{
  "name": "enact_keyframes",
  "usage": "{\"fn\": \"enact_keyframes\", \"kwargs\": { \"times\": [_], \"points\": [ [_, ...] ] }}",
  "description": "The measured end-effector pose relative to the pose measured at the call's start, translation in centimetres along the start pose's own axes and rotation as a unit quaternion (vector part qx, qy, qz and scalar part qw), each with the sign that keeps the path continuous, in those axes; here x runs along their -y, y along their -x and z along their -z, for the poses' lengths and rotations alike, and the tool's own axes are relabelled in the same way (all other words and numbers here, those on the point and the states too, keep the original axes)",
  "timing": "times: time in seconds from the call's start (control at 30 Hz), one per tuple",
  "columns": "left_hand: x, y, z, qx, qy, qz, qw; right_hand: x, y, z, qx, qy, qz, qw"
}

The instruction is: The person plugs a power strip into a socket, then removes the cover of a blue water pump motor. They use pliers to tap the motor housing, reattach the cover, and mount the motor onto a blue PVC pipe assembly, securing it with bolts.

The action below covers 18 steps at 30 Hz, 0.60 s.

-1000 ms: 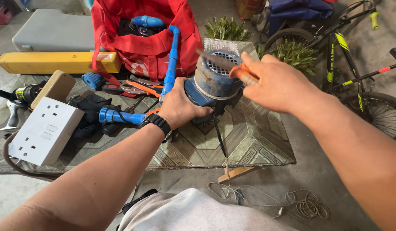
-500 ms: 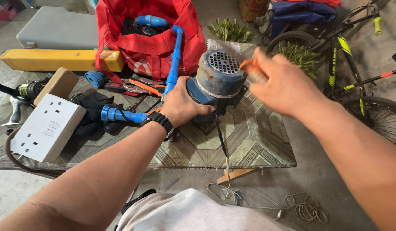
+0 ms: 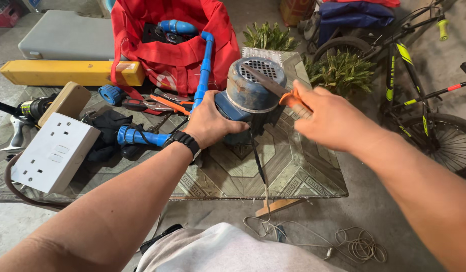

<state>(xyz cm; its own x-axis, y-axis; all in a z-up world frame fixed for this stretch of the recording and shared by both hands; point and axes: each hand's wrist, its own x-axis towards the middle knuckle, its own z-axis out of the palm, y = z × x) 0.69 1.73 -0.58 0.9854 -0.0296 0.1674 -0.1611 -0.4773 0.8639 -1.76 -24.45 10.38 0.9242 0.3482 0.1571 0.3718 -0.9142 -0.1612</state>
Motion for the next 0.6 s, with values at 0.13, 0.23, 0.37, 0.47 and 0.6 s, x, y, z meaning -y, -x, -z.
{"fn": "enact_keyframes", "kwargs": {
  "times": [0.13,0.23,0.37,0.47,0.6],
  "points": [
    [-0.2,0.1,-0.1,0.012,0.000,-0.011,1.000,-3.5,-0.3,-0.3,0.008,-0.117,0.015,0.993],
    [-0.3,0.1,0.0,0.011,-0.016,-0.011,1.000,-6.6,-1.0,-4.2,-0.064,-0.335,-0.179,0.923],
    [0.1,0.2,0.3,0.018,-0.015,-0.002,1.000,-10.9,0.4,-12.5,0.064,-0.148,-0.360,0.919],
    [0.4,-0.1,0.5,0.029,0.010,-0.015,0.999,-12.5,2.7,-18.4,0.120,-0.122,-0.387,0.906],
    [0.4,-0.5,0.6,0.033,-0.025,-0.009,0.999,-11.9,4.6,-20.9,0.098,0.015,-0.307,0.947]
  ]
}}
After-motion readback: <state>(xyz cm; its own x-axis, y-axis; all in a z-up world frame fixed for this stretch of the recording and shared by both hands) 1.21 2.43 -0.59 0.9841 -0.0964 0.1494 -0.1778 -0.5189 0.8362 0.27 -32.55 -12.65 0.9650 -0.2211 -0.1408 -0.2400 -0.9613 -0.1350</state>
